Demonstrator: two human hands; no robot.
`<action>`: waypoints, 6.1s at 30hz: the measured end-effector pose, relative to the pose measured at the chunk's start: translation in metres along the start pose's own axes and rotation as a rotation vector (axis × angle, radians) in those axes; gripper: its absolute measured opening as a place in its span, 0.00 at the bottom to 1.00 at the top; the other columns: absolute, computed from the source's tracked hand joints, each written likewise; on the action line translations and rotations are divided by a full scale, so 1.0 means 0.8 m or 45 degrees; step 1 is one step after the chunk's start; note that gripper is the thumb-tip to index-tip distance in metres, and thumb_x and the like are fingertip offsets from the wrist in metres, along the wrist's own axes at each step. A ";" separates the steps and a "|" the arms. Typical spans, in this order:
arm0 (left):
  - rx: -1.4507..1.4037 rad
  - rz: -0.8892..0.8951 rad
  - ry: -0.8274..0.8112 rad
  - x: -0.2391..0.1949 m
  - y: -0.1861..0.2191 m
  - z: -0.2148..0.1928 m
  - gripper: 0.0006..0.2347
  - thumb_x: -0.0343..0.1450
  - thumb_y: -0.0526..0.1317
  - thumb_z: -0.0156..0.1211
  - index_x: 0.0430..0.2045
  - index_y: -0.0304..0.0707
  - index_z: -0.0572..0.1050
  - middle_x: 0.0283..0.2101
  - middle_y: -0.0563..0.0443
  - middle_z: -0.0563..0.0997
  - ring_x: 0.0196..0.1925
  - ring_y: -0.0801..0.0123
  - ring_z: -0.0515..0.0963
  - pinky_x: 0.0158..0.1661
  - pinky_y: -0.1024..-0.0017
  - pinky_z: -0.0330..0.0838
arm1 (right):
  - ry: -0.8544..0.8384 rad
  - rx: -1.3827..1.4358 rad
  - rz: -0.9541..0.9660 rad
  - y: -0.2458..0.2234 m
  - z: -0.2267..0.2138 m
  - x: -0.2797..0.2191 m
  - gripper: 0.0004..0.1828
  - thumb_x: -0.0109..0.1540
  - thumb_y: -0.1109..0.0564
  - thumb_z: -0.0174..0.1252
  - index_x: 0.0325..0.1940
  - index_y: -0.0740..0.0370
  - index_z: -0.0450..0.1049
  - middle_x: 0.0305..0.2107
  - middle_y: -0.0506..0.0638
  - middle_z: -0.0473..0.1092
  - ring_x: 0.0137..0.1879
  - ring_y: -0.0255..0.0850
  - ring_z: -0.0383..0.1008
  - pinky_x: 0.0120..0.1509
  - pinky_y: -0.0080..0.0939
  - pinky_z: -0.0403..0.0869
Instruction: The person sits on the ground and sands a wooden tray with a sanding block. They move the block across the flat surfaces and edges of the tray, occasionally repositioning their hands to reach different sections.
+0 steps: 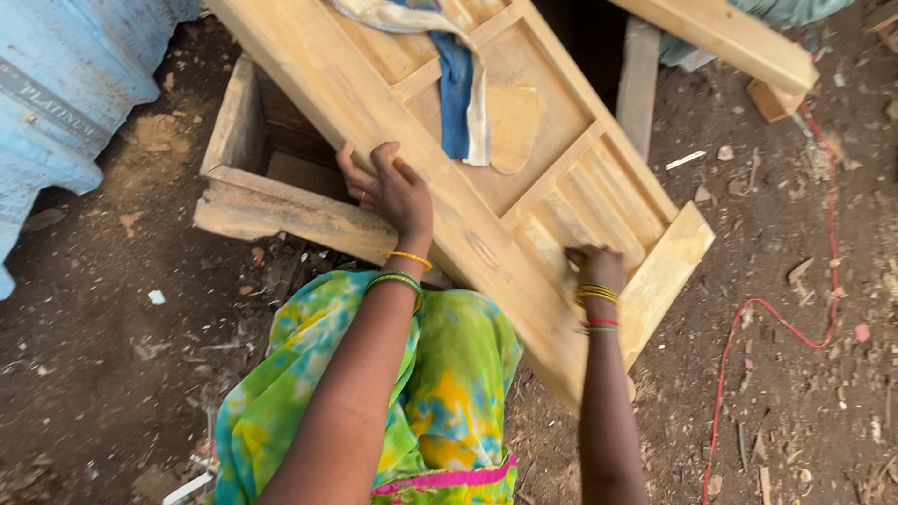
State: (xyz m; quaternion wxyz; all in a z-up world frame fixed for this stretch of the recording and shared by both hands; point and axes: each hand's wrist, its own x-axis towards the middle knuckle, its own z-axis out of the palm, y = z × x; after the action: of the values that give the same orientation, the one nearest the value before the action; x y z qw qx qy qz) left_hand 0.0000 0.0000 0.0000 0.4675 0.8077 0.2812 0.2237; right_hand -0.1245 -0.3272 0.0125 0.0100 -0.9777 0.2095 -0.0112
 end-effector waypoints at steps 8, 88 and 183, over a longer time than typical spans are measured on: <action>0.001 0.038 -0.029 -0.002 0.004 -0.010 0.12 0.73 0.33 0.55 0.47 0.55 0.72 0.73 0.41 0.47 0.69 0.39 0.57 0.57 0.43 0.60 | 0.165 0.029 0.027 0.092 0.051 -0.020 0.09 0.60 0.46 0.66 0.37 0.50 0.84 0.34 0.54 0.76 0.41 0.55 0.75 0.47 0.54 0.73; 0.027 0.083 0.004 0.005 0.000 -0.008 0.12 0.70 0.34 0.60 0.45 0.53 0.72 0.72 0.42 0.49 0.67 0.39 0.60 0.54 0.42 0.62 | 0.582 0.239 -0.395 -0.118 0.001 0.003 0.03 0.58 0.55 0.63 0.33 0.53 0.81 0.29 0.47 0.70 0.41 0.50 0.68 0.45 0.50 0.70; 0.100 0.143 -0.065 0.015 -0.040 0.010 0.11 0.72 0.36 0.60 0.47 0.50 0.71 0.72 0.40 0.47 0.62 0.40 0.65 0.53 0.43 0.65 | 0.374 -0.087 0.064 0.170 -0.015 -0.072 0.14 0.69 0.44 0.64 0.37 0.54 0.83 0.33 0.54 0.73 0.42 0.53 0.73 0.45 0.54 0.74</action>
State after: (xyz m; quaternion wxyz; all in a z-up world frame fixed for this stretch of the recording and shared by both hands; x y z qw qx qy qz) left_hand 0.0064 0.0158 -0.0307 0.4291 0.8453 0.2322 0.2178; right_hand -0.2333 -0.4281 0.0203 -0.0538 -0.9597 0.2333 -0.1469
